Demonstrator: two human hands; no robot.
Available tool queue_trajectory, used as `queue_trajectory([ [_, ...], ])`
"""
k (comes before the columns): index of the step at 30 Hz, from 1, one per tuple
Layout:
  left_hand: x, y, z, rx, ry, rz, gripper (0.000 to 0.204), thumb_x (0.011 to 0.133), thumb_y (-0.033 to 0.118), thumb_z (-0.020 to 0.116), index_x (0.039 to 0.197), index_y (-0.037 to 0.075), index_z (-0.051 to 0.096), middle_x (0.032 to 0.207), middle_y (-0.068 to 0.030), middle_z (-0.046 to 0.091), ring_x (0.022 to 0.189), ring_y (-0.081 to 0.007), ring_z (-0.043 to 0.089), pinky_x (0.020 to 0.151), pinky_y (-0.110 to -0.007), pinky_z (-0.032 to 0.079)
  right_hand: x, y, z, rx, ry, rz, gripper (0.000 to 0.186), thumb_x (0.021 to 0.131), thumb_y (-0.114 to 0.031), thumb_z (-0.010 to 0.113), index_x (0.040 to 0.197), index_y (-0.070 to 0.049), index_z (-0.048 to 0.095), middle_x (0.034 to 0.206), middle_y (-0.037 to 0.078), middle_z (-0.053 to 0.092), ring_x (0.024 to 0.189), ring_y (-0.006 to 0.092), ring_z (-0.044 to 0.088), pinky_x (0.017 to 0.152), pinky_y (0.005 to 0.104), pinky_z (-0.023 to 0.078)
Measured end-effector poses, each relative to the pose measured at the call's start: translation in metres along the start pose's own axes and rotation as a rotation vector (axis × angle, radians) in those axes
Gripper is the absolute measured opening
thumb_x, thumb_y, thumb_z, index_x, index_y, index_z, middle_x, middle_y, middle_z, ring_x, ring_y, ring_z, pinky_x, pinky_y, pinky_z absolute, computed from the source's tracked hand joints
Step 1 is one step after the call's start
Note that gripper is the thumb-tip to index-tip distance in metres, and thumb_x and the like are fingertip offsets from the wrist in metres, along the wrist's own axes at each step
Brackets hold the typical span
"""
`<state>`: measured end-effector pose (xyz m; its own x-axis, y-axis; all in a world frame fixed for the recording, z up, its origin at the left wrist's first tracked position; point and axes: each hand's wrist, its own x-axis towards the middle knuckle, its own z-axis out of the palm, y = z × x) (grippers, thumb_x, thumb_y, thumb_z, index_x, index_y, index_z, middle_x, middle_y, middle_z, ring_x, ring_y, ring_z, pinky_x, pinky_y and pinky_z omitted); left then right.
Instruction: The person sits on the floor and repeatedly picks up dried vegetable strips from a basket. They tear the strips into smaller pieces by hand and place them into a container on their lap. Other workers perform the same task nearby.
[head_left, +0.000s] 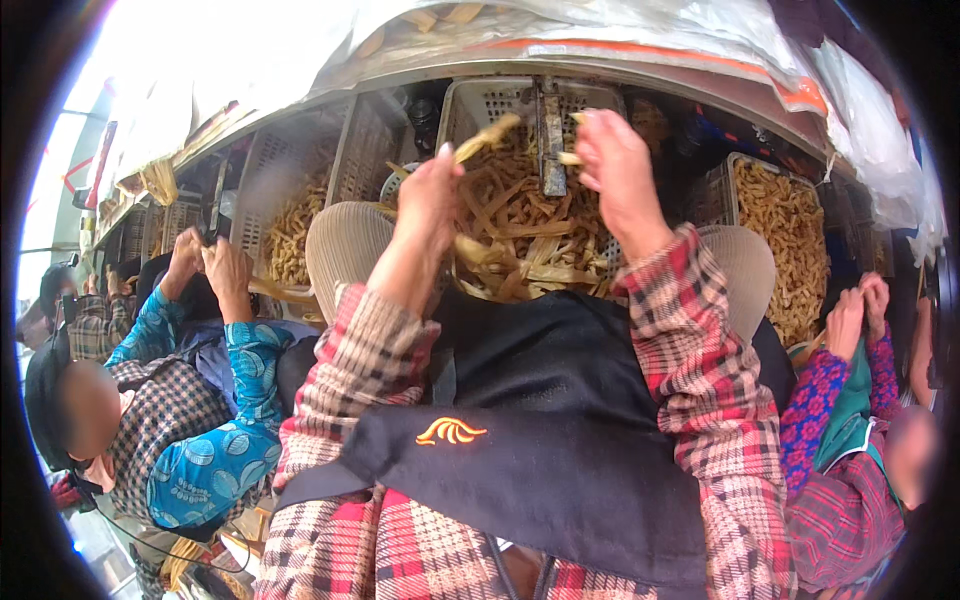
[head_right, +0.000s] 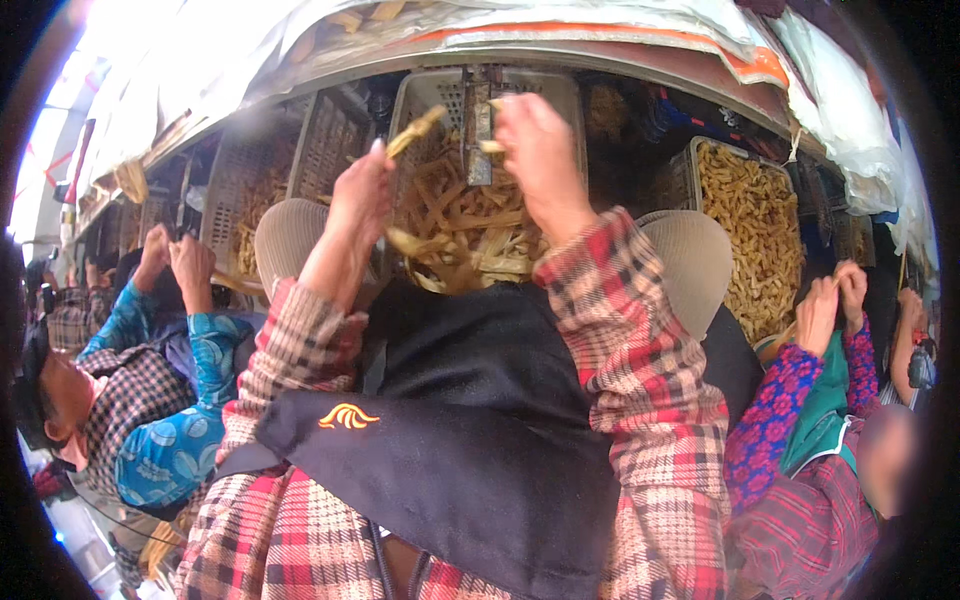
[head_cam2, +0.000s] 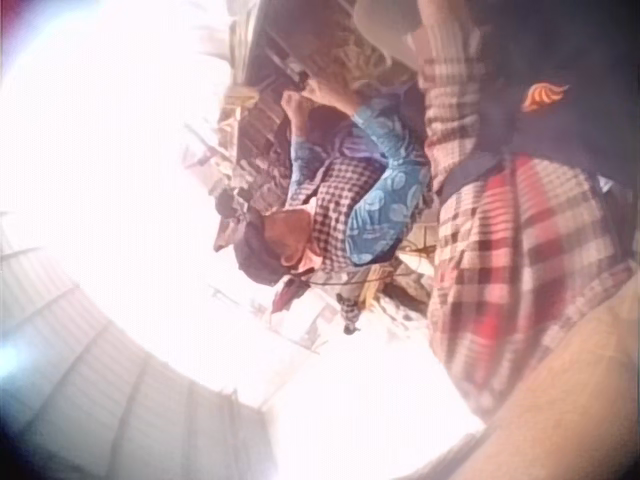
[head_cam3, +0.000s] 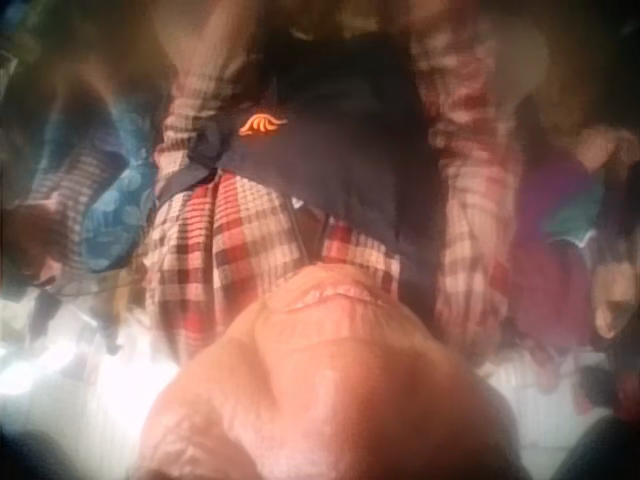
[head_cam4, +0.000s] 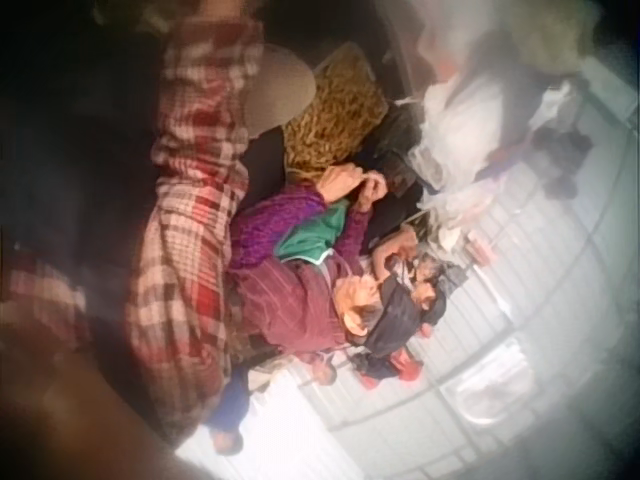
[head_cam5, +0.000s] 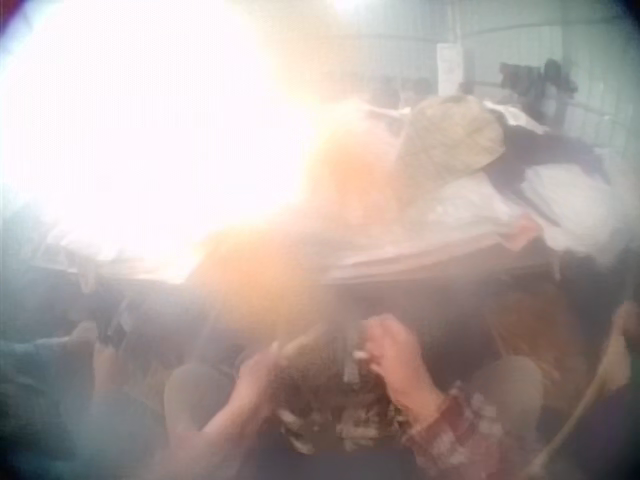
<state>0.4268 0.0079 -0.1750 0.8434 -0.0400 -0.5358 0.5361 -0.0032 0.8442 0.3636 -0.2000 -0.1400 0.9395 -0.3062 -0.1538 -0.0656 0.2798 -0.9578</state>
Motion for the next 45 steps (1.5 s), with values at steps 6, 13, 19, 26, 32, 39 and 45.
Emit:
queue_trajectory([
  [6, -0.077, 0.006, -0.005, -0.135, -0.205, 0.017, 0.034, 0.101, 0.038, 0.059, 0.094, 0.006, 0.068, 0.061, 0.0105, 0.035, 0.048, -0.0026, 0.026, 0.044, -0.020, 0.022, 0.003, 0.007, -0.043, -0.647, -0.018, -0.109, 0.039, 0.104, -0.038, 0.045, 0.103, -0.006, 0.067, 0.085, 0.005, 0.068, 0.061, 0.0195, 0.059, 0.058, 0.0365, 0.049],
  [13, -0.146, 0.029, 0.040, 0.108, -0.306, 0.804, 0.030, 0.104, 0.028, 0.053, 0.088, 0.005, 0.065, 0.063, 0.0084, 0.045, 0.053, -0.0024, 0.036, 0.048, -0.021, 0.027, -0.097, -0.077, 0.015, -0.924, -0.330, -0.841, 0.031, 0.099, -0.030, 0.055, 0.093, -0.002, 0.067, 0.081, 0.012, 0.067, 0.069, 0.0282, 0.063, 0.066, 0.0373, 0.049],
  [19, -0.156, 0.046, 0.021, -0.124, -0.764, -0.059, 0.055, 0.105, 0.052, 0.038, 0.095, 0.006, 0.067, 0.049, 0.0059, 0.042, 0.042, -0.0072, 0.037, 0.042, -0.021, 0.030, -0.133, -0.130, -0.013, -0.357, -0.407, -0.613, 0.022, 0.095, -0.017, 0.057, 0.107, -0.008, 0.073, 0.111, 0.004, 0.070, 0.097, 0.0134, 0.058, 0.087, 0.0270, 0.042],
  [26, -0.167, 0.014, 0.051, -0.485, -0.589, 0.188, 0.016, 0.100, 0.022, 0.062, 0.106, 0.007, 0.058, 0.084, -0.0018, 0.067, 0.054, -0.0045, 0.054, 0.043, -0.016, 0.034, -0.138, -0.096, -0.016, -0.866, -0.291, -0.757, 0.039, 0.088, -0.010, 0.055, 0.126, -0.004, 0.066, 0.129, 0.018, 0.064, 0.110, 0.0185, 0.061, 0.096, 0.0266, 0.044],
  [32, -0.175, 0.017, 0.043, -0.308, -0.392, 0.548, 0.022, 0.103, 0.022, 0.057, 0.107, 0.003, 0.068, 0.083, -0.0023, 0.070, 0.060, -0.0028, 0.057, 0.047, -0.016, 0.036, -0.135, -0.114, -0.023, -0.551, -0.399, -0.361, 0.033, 0.094, -0.004, 0.051, 0.124, 0.001, 0.063, 0.105, 0.014, 0.071, 0.072, 0.0198, 0.062, 0.070, 0.0308, 0.052],
  [39, -0.174, 0.034, 0.033, 0.550, -0.171, 1.252, 0.017, 0.094, 0.015, 0.066, 0.093, -0.002, 0.069, 0.079, -0.0036, 0.070, 0.069, -0.0031, 0.059, 0.066, -0.021, 0.048, -0.119, -0.085, -0.012, -1.134, -0.142, -0.792, 0.017, 0.088, -0.022, 0.065, 0.090, -0.006, 0.070, 0.074, 0.017, 0.067, 0.067, 0.0356, 0.066, 0.061, 0.0440, 0.053],
  [45, -0.156, 0.026, 0.032, 0.130, -0.273, 0.524, 0.020, 0.097, 0.020, 0.063, 0.091, 0.001, 0.067, 0.076, 0.0022, 0.063, 0.061, -0.0028, 0.053, 0.055, -0.020, 0.042, -0.114, -0.065, 0.012, -0.684, -0.062, -0.808, 0.013, 0.093, -0.013, 0.063, 0.092, -0.002, 0.070, 0.076, 0.007, 0.069, 0.062, 0.0173, 0.064, 0.056, 0.0287, 0.049],
])
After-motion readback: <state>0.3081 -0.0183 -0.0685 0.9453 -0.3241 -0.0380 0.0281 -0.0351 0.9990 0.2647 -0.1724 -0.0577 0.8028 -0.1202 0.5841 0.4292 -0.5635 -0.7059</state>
